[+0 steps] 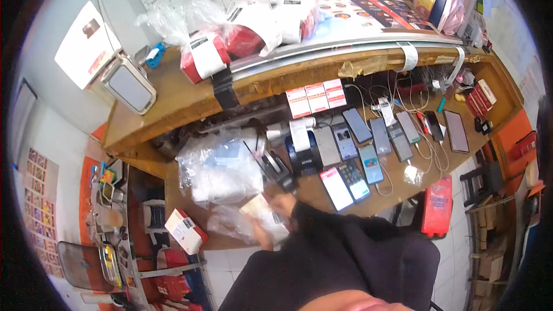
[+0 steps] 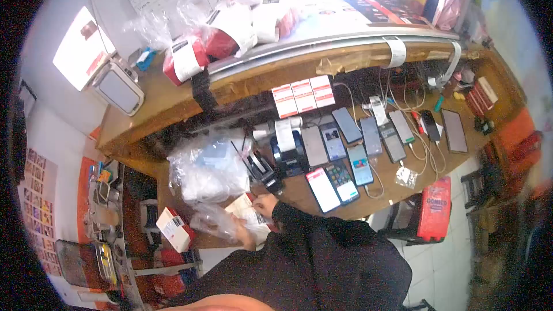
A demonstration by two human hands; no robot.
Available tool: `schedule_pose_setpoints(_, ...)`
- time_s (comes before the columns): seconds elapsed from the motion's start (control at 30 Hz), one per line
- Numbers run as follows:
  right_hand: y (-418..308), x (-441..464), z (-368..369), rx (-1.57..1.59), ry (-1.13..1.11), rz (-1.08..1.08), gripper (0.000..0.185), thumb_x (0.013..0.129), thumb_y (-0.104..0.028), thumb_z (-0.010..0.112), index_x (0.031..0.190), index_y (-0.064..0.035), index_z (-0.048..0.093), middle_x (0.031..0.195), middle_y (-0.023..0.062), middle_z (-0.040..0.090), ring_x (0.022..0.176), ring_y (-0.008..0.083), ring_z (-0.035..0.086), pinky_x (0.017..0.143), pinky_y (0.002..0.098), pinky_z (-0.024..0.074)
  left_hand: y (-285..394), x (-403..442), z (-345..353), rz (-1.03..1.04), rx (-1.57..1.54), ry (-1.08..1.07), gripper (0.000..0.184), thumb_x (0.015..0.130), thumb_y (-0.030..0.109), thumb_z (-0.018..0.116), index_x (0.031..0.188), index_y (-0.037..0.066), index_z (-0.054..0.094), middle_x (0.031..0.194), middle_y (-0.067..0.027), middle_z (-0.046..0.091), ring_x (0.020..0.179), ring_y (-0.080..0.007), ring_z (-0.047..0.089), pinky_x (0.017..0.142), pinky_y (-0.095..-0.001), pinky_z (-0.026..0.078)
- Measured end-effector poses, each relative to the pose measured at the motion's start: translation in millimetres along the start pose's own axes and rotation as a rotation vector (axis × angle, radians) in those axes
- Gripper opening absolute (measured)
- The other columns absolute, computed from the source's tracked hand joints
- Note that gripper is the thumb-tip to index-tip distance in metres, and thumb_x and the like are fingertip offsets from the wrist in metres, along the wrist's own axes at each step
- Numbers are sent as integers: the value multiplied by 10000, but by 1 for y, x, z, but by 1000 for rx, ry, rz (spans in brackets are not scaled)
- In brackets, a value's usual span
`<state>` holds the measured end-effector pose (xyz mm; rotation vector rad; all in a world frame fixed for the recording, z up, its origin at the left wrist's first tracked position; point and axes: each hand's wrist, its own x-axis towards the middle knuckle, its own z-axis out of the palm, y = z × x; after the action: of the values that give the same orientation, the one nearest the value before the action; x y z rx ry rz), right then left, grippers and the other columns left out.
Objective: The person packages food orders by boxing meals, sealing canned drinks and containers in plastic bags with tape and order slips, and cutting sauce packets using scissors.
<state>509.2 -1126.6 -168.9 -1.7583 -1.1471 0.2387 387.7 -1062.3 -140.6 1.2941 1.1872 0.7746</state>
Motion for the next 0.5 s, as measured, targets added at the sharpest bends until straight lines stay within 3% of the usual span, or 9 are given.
schedule_pose_setpoints(0.1,-14,7,24,144,129,23,121,682,-186,584,724,-73,599,705,91,590,634,223,578,565,325,451,-3,3,-10,439,533,14,325,758,361,478,859,63,561,785,-53,511,779,-169,431,722,-341,291)
schedule_pose_setpoints(0.17,-22,11,44,126,-60,201,154,695,-203,561,778,-78,594,732,96,593,661,217,578,582,320,450,6,4,-16,758,894,146,302,745,337,486,859,68,562,790,-53,519,797,-179,436,733,-360,283)
schedule_pose_setpoints(0.23,-62,21,5,-123,-340,223,210,727,-219,509,868,-80,580,757,100,590,695,208,573,603,309,446,10,5,-21,910,1042,238,280,732,313,494,859,73,562,795,-52,528,816,-189,440,744,-379,275)
schedule_pose_setpoints(0.27,-89,29,-23,-260,-498,208,241,743,-227,484,913,-81,572,769,102,588,712,203,570,614,303,443,8,6,-23,957,1103,280,270,725,301,498,859,75,563,798,-52,532,826,-194,443,750,-389,271)
schedule_pose_setpoints(0.3,-113,34,-42,-369,-644,189,273,759,-236,458,958,-82,565,781,104,586,730,198,568,624,298,441,-2,10,-28,963,997,171,243,706,278,494,827,80,567,786,-60,532,828,-207,440,765,-409,252)
schedule_pose_setpoints(0.37,-109,31,-43,-372,-631,198,253,750,-218,473,936,-74,567,779,104,586,732,201,567,638,307,440,-20,17,-35,957,776,-44,193,668,232,487,763,89,576,763,-76,532,834,-232,436,794,-451,215)
schedule_pose_setpoints(0.47,-68,19,-23,-287,-549,257,223,736,-192,496,903,-63,569,777,103,587,735,206,565,659,321,438,-18,25,-34,873,1099,-34,208,644,247,504,752,82,570,814,-57,550,858,-229,441,765,-435,236)
schedule_pose_setpoints(0.5,-49,13,-11,-220,-489,292,214,731,-183,503,892,-60,570,776,103,587,736,207,565,666,326,437,-6,20,-31,892,1079,-22,198,653,238,503,738,75,574,786,-73,552,840,-239,455,757,-441,264)
